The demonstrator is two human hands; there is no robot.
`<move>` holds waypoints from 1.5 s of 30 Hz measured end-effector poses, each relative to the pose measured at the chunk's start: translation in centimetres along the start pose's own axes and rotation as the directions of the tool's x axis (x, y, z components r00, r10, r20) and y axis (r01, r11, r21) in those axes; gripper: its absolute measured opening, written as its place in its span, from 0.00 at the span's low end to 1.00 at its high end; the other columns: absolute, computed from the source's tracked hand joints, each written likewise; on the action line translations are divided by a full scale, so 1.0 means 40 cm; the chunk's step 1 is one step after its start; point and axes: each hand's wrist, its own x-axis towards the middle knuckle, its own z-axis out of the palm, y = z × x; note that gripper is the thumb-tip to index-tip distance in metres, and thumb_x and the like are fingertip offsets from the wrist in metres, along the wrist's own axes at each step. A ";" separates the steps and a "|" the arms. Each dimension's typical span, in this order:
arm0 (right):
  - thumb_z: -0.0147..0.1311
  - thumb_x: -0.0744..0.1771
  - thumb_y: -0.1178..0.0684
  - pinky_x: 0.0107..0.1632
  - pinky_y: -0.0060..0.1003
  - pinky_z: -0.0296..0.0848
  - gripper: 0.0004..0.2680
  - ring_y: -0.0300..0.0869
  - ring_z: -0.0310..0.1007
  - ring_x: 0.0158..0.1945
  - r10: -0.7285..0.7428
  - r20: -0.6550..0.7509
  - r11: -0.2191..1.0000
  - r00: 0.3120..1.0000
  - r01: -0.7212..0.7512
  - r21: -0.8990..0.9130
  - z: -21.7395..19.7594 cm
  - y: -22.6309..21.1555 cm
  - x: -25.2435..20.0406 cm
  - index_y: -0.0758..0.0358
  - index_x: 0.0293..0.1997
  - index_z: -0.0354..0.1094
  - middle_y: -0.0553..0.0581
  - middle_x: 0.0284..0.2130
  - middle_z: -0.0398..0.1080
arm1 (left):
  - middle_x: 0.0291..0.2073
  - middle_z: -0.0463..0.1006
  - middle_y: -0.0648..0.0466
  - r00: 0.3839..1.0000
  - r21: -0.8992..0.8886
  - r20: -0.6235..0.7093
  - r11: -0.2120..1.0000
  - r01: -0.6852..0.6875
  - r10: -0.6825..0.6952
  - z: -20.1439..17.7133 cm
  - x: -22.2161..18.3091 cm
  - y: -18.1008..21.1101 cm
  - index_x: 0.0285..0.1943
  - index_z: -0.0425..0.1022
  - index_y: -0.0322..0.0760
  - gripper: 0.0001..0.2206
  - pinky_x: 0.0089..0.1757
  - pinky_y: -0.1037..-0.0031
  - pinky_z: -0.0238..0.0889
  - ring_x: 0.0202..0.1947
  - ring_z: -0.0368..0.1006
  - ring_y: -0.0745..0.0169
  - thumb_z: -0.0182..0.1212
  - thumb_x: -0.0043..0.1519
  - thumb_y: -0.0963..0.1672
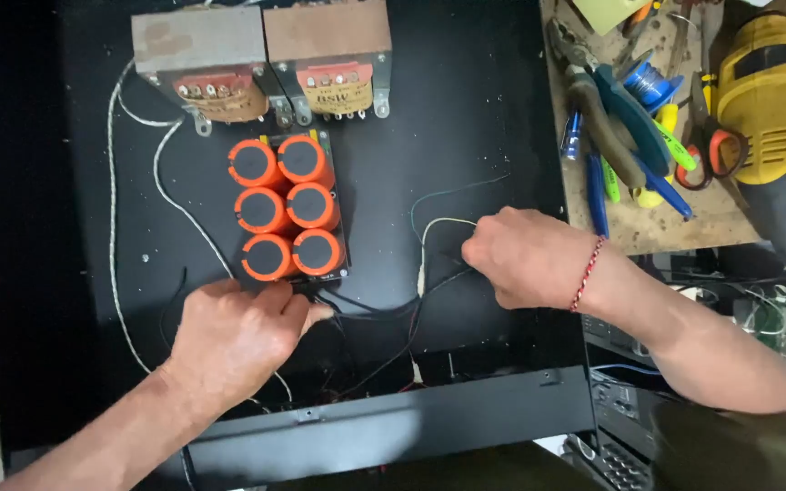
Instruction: Wiring and assembling electronic components like capacitors and transformers inside a metal chassis using wire strippers and pliers.
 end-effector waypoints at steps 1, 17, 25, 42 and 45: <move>0.57 0.60 0.62 0.28 0.48 0.77 0.02 0.59 0.76 0.30 -0.001 -0.002 1.000 1.000 0.001 0.002 -0.002 -0.001 0.000 0.64 0.30 0.73 0.62 0.26 0.72 | 0.14 0.59 0.61 1.000 0.002 0.002 1.000 -0.002 0.002 -0.009 0.001 -0.001 0.16 0.59 0.48 0.28 0.19 0.72 0.48 0.14 0.57 0.60 0.66 0.70 0.54; 0.60 0.61 0.59 0.31 0.49 0.79 0.04 0.60 0.78 0.34 0.027 0.031 1.000 0.999 -0.027 0.005 -0.012 -0.004 0.000 0.63 0.35 0.74 0.63 0.30 0.74 | 0.20 0.62 0.58 0.984 -0.073 0.037 0.983 -0.170 0.173 -0.031 0.022 0.010 0.23 0.67 0.45 0.14 0.21 0.72 0.53 0.15 0.58 0.62 0.59 0.46 0.32; 0.55 0.64 0.63 0.38 0.41 0.83 0.06 0.47 0.82 0.28 -0.045 0.119 0.992 0.992 0.031 0.119 -0.104 -0.012 -0.048 0.63 0.41 0.76 0.60 0.28 0.78 | 0.16 0.66 0.62 0.995 -0.015 0.063 0.997 -0.072 0.072 0.001 0.019 -0.007 0.29 0.76 0.51 0.08 0.24 0.73 0.57 0.12 0.64 0.64 0.63 0.52 0.39; 0.58 0.61 0.60 0.36 0.42 0.81 0.05 0.52 0.80 0.32 -0.142 0.119 0.987 0.983 0.131 0.096 -0.040 -0.015 -0.035 0.65 0.36 0.75 0.61 0.29 0.77 | 0.10 0.66 0.62 0.946 -0.057 0.222 0.965 0.254 -0.236 -0.041 0.072 0.036 0.18 0.71 0.52 0.12 0.21 0.71 0.62 0.12 0.67 0.59 0.60 0.56 0.46; 0.59 0.61 0.60 0.39 0.45 0.82 0.06 0.54 0.81 0.36 -0.125 0.145 0.989 0.982 0.112 0.094 -0.035 -0.020 -0.036 0.68 0.39 0.75 0.64 0.32 0.77 | 0.10 0.65 0.62 0.959 0.009 0.176 0.975 0.222 -0.220 -0.030 0.060 0.040 0.17 0.70 0.52 0.11 0.22 0.70 0.61 0.12 0.67 0.59 0.62 0.53 0.45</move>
